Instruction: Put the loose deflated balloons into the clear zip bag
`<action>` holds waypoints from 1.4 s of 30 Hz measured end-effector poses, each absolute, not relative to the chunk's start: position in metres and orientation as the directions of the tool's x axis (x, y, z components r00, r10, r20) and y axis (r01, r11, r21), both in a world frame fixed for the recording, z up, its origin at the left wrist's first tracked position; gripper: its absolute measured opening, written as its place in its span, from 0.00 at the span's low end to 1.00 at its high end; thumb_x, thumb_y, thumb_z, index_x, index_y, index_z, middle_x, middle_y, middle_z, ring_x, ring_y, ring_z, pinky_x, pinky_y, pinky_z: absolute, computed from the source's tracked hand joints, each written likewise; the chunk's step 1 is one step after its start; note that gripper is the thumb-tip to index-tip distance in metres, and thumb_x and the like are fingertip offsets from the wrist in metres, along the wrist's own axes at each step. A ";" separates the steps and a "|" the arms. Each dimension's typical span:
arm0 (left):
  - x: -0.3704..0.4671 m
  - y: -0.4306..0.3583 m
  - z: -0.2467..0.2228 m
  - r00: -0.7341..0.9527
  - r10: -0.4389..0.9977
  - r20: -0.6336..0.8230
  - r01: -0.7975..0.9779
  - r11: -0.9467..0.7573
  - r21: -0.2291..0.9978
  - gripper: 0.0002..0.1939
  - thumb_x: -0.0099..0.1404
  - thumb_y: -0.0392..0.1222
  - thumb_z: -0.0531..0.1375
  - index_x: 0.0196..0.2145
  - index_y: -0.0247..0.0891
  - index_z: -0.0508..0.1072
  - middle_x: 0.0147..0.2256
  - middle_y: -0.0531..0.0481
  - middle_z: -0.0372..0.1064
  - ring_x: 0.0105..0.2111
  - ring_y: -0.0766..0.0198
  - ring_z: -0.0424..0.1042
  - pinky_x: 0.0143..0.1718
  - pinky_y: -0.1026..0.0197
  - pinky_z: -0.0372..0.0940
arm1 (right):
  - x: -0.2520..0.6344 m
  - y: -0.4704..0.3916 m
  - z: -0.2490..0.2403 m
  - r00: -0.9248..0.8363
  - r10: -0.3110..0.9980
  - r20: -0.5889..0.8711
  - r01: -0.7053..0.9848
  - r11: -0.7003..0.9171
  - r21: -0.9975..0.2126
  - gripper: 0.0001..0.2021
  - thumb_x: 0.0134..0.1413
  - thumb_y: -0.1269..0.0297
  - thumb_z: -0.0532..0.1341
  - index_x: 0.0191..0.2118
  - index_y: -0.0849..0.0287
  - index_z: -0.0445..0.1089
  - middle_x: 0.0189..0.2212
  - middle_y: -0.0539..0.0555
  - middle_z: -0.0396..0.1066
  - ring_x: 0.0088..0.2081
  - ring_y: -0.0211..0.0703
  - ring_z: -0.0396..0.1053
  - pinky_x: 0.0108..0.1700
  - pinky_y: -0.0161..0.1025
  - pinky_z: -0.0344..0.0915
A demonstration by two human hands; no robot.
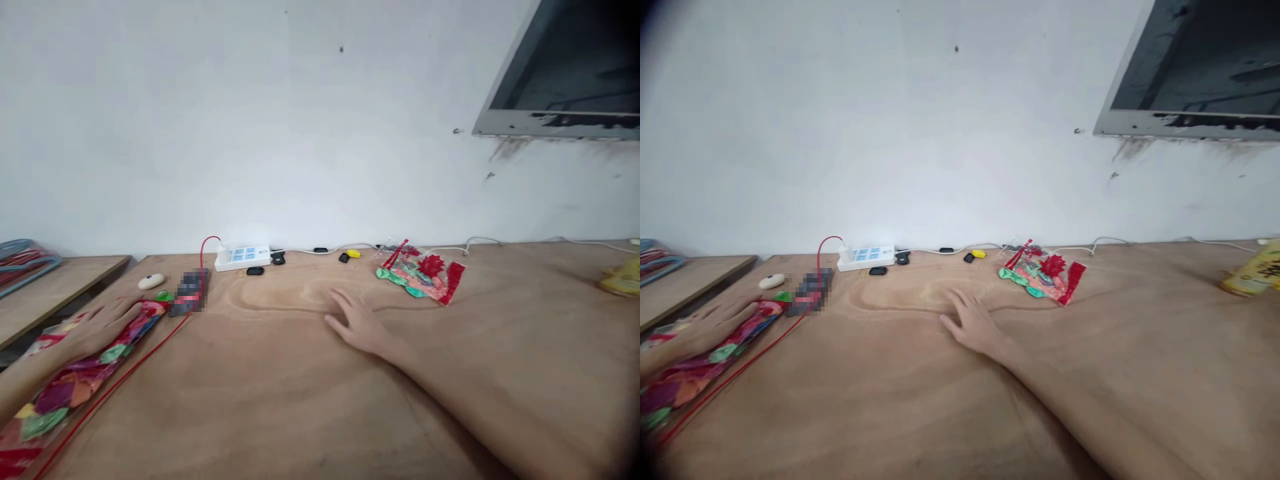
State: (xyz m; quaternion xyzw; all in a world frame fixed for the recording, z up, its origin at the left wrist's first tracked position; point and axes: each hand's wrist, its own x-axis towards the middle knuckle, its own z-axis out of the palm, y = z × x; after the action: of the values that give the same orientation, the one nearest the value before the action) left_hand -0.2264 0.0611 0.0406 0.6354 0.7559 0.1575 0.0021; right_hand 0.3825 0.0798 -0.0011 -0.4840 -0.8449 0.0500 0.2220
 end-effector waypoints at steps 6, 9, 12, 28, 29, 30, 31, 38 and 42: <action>-0.240 0.070 0.051 -0.056 0.977 0.205 0.976 0.010 0.220 0.45 0.71 0.75 0.36 0.60 0.41 0.73 0.63 0.48 0.71 0.72 0.36 0.54 0.72 0.28 0.43 | 0.479 0.148 0.004 -0.044 0.864 0.501 0.992 0.099 -0.084 0.29 0.64 0.64 0.58 0.68 0.69 0.63 0.68 0.70 0.60 0.69 0.64 0.57 0.71 0.56 0.55; -0.226 0.075 0.067 -0.076 0.956 0.282 0.982 0.024 0.186 0.42 0.77 0.67 0.37 0.71 0.31 0.61 0.71 0.41 0.58 0.73 0.35 0.50 0.73 0.28 0.41 | 0.510 0.166 0.005 0.084 0.839 0.538 0.993 -0.024 -0.116 0.28 0.63 0.65 0.58 0.66 0.73 0.65 0.69 0.74 0.58 0.69 0.71 0.55 0.68 0.64 0.56; -0.197 0.077 0.085 0.021 0.922 0.387 0.994 -0.061 0.092 0.36 0.81 0.59 0.38 0.73 0.31 0.56 0.72 0.40 0.56 0.73 0.38 0.50 0.73 0.29 0.42 | 0.520 0.172 0.005 0.095 0.844 0.528 0.992 -0.034 -0.124 0.18 0.64 0.68 0.56 0.55 0.64 0.76 0.62 0.68 0.70 0.63 0.64 0.64 0.64 0.58 0.62; 0.018 0.038 0.070 0.774 0.595 0.216 0.577 -0.804 0.147 0.19 0.79 0.46 0.55 0.64 0.52 0.70 0.67 0.49 0.65 0.69 0.52 0.62 0.73 0.43 0.55 | 0.398 0.050 0.006 -0.777 0.503 0.378 0.390 0.857 -0.337 0.13 0.72 0.67 0.59 0.50 0.46 0.81 0.62 0.54 0.71 0.65 0.49 0.65 0.65 0.53 0.64; 0.024 0.034 0.064 0.775 0.594 0.214 0.560 -0.803 0.203 0.17 0.78 0.47 0.55 0.62 0.51 0.73 0.67 0.49 0.67 0.69 0.52 0.63 0.72 0.44 0.57 | 0.404 0.048 0.007 -0.777 0.519 0.356 0.404 0.845 -0.350 0.14 0.71 0.68 0.59 0.50 0.45 0.82 0.63 0.53 0.70 0.66 0.51 0.64 0.65 0.54 0.64; 0.029 0.030 0.058 0.775 0.596 0.210 0.549 -0.800 0.243 0.17 0.78 0.47 0.57 0.60 0.51 0.74 0.67 0.50 0.66 0.69 0.51 0.63 0.71 0.43 0.59 | 0.412 0.049 0.008 -0.774 0.537 0.336 0.421 0.832 -0.360 0.15 0.69 0.69 0.60 0.49 0.45 0.82 0.64 0.53 0.68 0.67 0.53 0.62 0.66 0.56 0.63; 0.033 0.026 0.053 0.783 0.587 0.205 0.532 -0.803 0.269 0.17 0.76 0.48 0.58 0.60 0.51 0.74 0.67 0.49 0.66 0.69 0.50 0.63 0.71 0.42 0.59 | 0.420 0.050 0.009 -0.763 0.561 0.320 0.446 0.816 -0.367 0.16 0.68 0.71 0.59 0.49 0.44 0.82 0.65 0.53 0.67 0.68 0.54 0.61 0.66 0.58 0.63; 0.055 -0.007 0.043 0.781 0.607 0.144 0.558 -0.783 0.275 0.15 0.77 0.47 0.57 0.58 0.49 0.75 0.52 0.47 0.77 0.50 0.53 0.76 0.58 0.45 0.68 | 0.425 0.020 0.029 -0.675 0.595 0.436 0.458 0.802 -0.385 0.18 0.68 0.71 0.57 0.56 0.51 0.77 0.59 0.60 0.72 0.60 0.51 0.69 0.61 0.55 0.67; 0.050 -0.002 0.031 0.717 0.658 0.232 0.631 -0.753 0.185 0.28 0.73 0.53 0.62 0.68 0.50 0.67 0.65 0.41 0.66 0.63 0.41 0.66 0.65 0.34 0.60 | 0.398 -0.011 0.041 -0.790 0.529 0.311 0.371 0.816 -0.443 0.13 0.70 0.67 0.59 0.53 0.53 0.78 0.50 0.56 0.77 0.50 0.45 0.74 0.56 0.45 0.71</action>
State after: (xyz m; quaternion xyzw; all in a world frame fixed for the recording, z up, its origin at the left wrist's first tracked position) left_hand 0.0503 -0.0021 0.0309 0.9253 0.3482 0.1430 0.0463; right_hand 0.3978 -0.0110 0.0413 -0.2425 -0.9281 0.1826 0.2154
